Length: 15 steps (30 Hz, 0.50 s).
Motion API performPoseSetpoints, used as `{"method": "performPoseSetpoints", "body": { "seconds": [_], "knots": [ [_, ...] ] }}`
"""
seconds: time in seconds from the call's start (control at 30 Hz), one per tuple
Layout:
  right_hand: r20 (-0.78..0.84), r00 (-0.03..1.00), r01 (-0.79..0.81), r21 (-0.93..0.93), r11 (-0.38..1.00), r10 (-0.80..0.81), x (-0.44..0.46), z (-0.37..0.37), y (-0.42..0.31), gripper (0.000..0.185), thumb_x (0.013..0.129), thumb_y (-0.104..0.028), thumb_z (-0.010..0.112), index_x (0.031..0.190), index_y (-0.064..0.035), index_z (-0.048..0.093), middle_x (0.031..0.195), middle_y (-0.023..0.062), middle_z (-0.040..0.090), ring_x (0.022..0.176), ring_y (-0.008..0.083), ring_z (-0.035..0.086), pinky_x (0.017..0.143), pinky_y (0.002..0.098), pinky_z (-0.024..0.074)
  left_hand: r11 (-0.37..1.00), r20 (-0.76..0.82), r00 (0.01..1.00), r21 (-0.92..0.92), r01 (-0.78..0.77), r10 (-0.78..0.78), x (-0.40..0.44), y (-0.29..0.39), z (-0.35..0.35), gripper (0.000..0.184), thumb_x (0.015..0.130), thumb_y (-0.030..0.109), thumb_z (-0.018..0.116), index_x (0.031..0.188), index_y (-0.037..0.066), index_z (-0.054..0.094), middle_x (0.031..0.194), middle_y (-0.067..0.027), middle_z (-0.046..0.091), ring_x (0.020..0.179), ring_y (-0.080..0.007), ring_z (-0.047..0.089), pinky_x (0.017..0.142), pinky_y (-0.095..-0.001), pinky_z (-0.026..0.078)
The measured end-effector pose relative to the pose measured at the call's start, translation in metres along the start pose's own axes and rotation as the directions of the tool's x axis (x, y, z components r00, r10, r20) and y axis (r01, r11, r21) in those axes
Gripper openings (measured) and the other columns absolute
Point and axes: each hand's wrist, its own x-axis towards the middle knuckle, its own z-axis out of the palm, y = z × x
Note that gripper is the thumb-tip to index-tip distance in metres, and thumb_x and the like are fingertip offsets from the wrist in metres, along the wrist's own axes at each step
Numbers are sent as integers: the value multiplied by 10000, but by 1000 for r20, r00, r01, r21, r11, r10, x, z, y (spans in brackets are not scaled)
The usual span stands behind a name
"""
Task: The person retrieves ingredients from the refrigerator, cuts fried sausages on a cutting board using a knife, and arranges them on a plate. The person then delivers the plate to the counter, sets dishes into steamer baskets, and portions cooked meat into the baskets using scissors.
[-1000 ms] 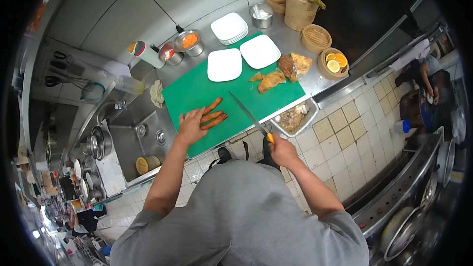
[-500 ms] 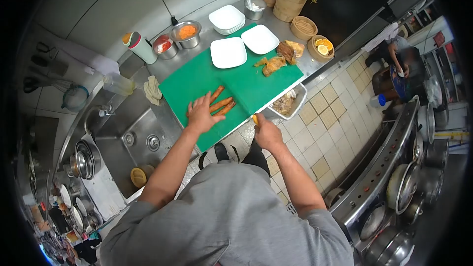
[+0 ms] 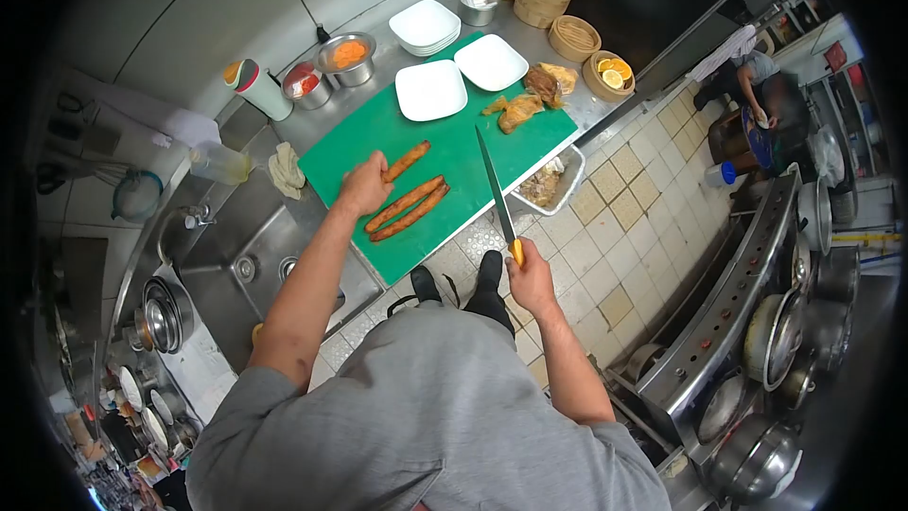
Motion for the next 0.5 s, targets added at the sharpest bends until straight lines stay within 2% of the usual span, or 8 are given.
{"method": "performPoseSetpoints", "body": {
  "seconds": [0.03,0.1,0.17,0.2,0.23,0.27,0.33,0.5],
  "knots": [
    [-3,1000,1,5,1000,-1,-1,1,6,335,978,-59,656,1299,-11,572,1005,121,678,881,176,642,811,323,534,998,5,999,37,-46,45,-3,4,-3,428,899,317,750,1193,82,547,1166,-155,690,1214,-348,599,1057,-553,417],
    [-47,998,51,56,997,-49,-2,1,14,367,966,-138,678,1304,-39,576,971,250,712,912,398,722,786,431,556,999,14,999,32,-35,34,-10,10,-1,513,873,339,782,1253,86,547,1213,-153,671,1235,-345,584,1072,-550,407],
    [4,1000,-20,58,998,20,-1,-7,10,361,970,-162,681,1296,-43,583,955,247,715,905,400,725,780,436,556,1000,28,999,25,-19,18,-24,18,8,601,847,360,815,1312,90,547,1260,-151,652,1255,-343,569,1086,-547,396],
    [61,995,-87,51,995,84,1,-10,5,357,973,-186,683,1288,-48,589,939,244,718,898,401,728,773,441,557,995,-72,994,51,-80,84,-34,23,14,714,798,385,853,1366,97,530,1301,-151,620,1270,-342,552,1086,-540,398],
    [64,995,-86,58,995,82,5,-10,8,357,973,-186,683,1288,-48,589,939,244,718,898,401,728,773,441,557,987,-169,974,83,-136,148,-43,28,19,828,748,409,891,1419,105,513,1343,-150,587,1285,-341,535,1085,-533,400],
    [86,995,-49,52,997,44,10,-8,9,355,976,-211,684,1282,-53,596,922,243,718,885,412,726,765,450,557,987,-171,975,92,-130,144,-48,34,22,828,748,409,891,1419,105,513,1343,-150,587,1285,-341,535,1085,-533,400],
    [144,990,5,13,1000,-7,22,-4,9,350,985,-256,662,1274,-67,602,915,252,717,874,454,711,756,498,554,977,-104,988,189,-94,115,-54,43,27,994,710,414,912,1527,106,437,1435,-135,507,1343,-332,477,1112,-514,391],
    [177,984,33,-94,995,-15,56,23,-17,380,991,-245,608,1336,-94,559,939,285,711,911,487,692,782,575,537,987,-186,981,157,-31,61,-58,45,40,958,705,373,918,1495,90,456,1422,-127,515,1339,-331,483,1111,-497,394]
  ]
}}
